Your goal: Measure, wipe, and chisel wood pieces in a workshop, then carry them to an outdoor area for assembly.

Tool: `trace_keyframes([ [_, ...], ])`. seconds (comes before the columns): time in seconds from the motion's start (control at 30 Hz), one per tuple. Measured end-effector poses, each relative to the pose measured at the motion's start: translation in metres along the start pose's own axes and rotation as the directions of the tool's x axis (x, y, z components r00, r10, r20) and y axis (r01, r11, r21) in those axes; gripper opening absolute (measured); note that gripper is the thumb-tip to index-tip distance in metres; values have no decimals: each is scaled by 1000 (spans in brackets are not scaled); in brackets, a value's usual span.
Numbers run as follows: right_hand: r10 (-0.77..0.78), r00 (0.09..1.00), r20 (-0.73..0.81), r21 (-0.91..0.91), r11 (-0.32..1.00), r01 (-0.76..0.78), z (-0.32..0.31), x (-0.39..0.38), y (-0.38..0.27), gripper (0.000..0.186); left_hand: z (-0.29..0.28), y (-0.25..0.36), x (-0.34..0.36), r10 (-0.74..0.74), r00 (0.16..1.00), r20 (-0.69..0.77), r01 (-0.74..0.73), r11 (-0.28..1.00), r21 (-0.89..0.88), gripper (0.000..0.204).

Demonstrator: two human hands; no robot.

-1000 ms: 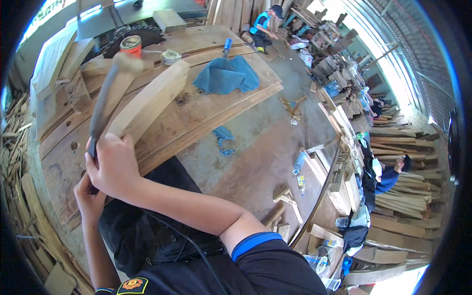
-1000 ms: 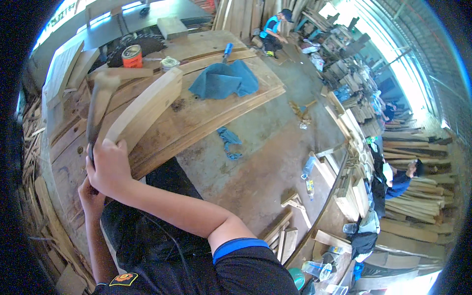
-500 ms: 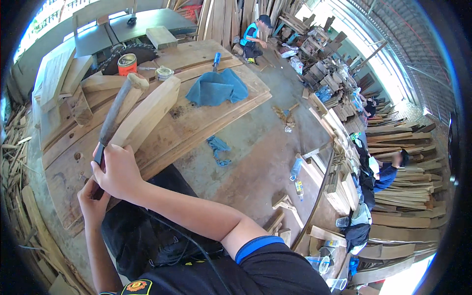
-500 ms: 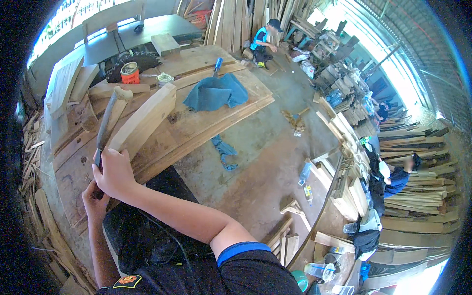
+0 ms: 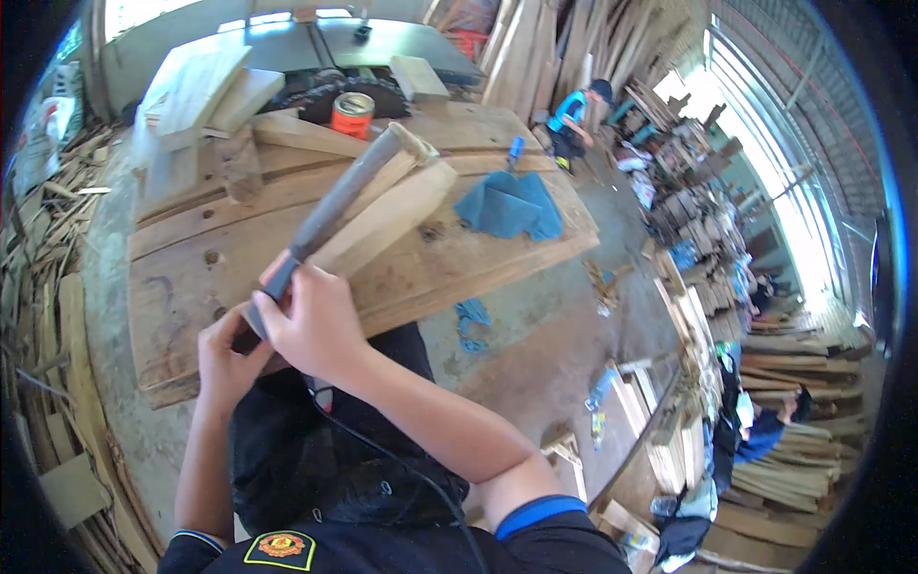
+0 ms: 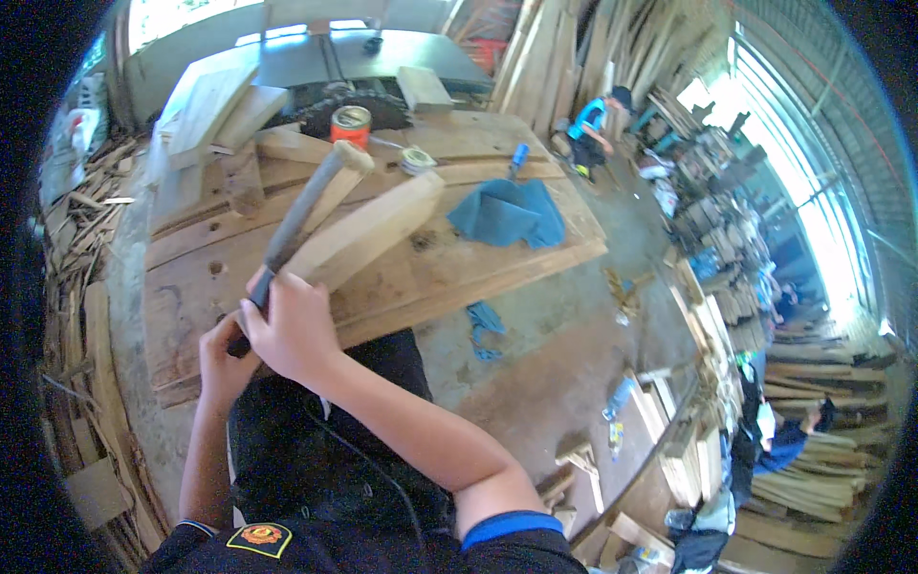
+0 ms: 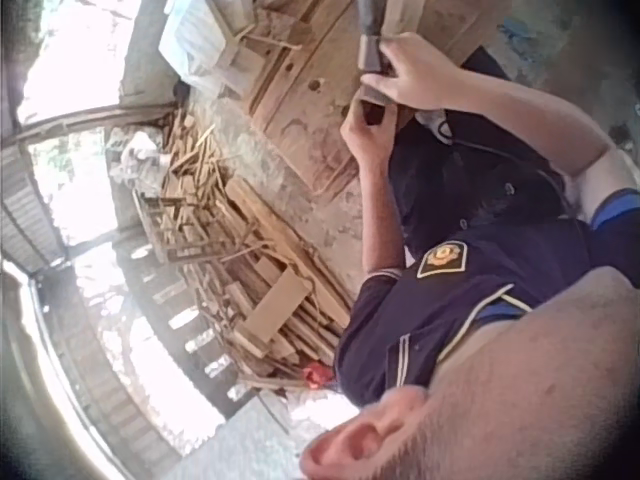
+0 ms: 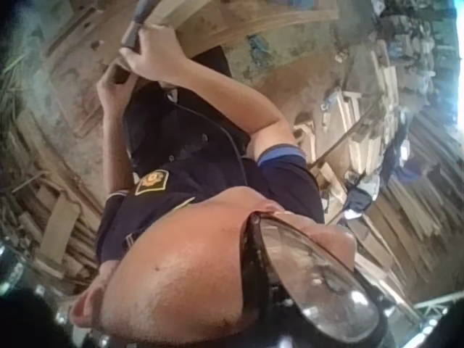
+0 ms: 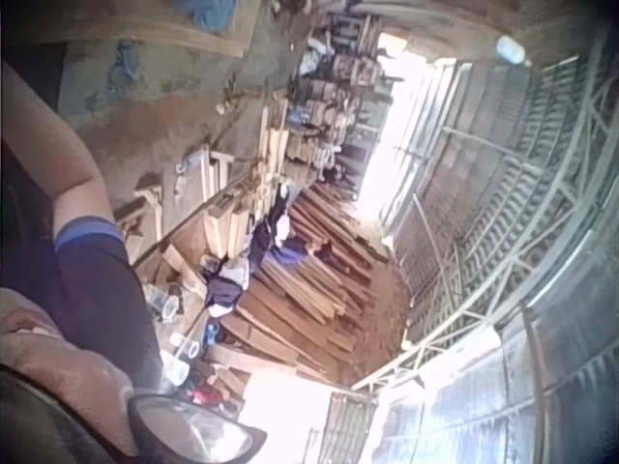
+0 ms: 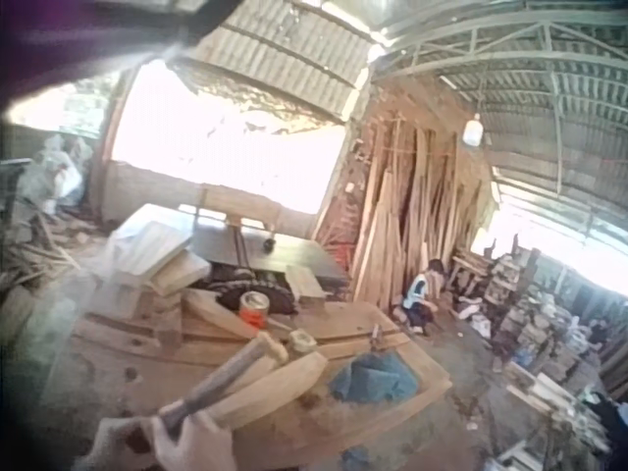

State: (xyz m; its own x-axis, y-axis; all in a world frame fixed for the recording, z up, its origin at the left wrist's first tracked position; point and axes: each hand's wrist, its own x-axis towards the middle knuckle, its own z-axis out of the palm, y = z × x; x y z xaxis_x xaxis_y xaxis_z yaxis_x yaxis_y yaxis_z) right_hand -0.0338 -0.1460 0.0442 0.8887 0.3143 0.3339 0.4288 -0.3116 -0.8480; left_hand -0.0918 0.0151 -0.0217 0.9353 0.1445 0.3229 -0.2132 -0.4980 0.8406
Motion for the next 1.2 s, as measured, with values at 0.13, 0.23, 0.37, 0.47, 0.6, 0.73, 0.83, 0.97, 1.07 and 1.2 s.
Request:
trace_keyframes([
  [0.13, 9, 1000, -12, 53, 999, -8, -35, 6, 5, 16, -2, 5, 2, -9, 1000, 11, 9, 1000, -10, 41],
  [0.23, 99, 980, -171, 57, 994, -90, -62, 18, 16, 19, -5, 4, 1, -31, 999, 16, 32, 997, -64, 40],
  [0.37, 142, 980, -143, 73, 989, -132, -74, 21, 28, 21, -20, -3, 2, -155, 973, 172, 199, 939, -282, 41],
  [0.47, -18, 996, -92, 104, 994, 28, -65, 16, 34, 21, -37, -9, 3, -182, 945, 271, 287, 859, -424, 41],
  [0.6, 128, 991, -45, 214, 970, -115, -51, 16, 42, 23, -44, -12, 8, -202, 916, 345, 365, 775, -515, 47],
  [0.73, 148, 988, -31, 222, 965, -138, -42, 27, 53, 22, -41, -8, 12, -278, 900, 335, 423, 737, -526, 54],
  [0.83, 203, 978, -46, 177, 965, -192, -35, 32, 58, 23, -45, -1, 15, -307, 883, 355, 456, 742, -491, 59],
  [0.97, 197, 978, -63, 68, 979, -193, -31, 36, 64, 25, -38, 10, 23, -197, 925, 325, 336, 822, -459, 69],
  [1.07, 238, 970, -46, 131, 964, -230, -33, 34, 65, 26, -28, 16, 21, -295, 916, 271, 373, 874, -312, 68],
  [1.2, 177, 984, 21, 149, 973, -179, -40, 31, 63, 25, -18, 17, 15, -270, 959, 85, 277, 957, -89, 66],
])
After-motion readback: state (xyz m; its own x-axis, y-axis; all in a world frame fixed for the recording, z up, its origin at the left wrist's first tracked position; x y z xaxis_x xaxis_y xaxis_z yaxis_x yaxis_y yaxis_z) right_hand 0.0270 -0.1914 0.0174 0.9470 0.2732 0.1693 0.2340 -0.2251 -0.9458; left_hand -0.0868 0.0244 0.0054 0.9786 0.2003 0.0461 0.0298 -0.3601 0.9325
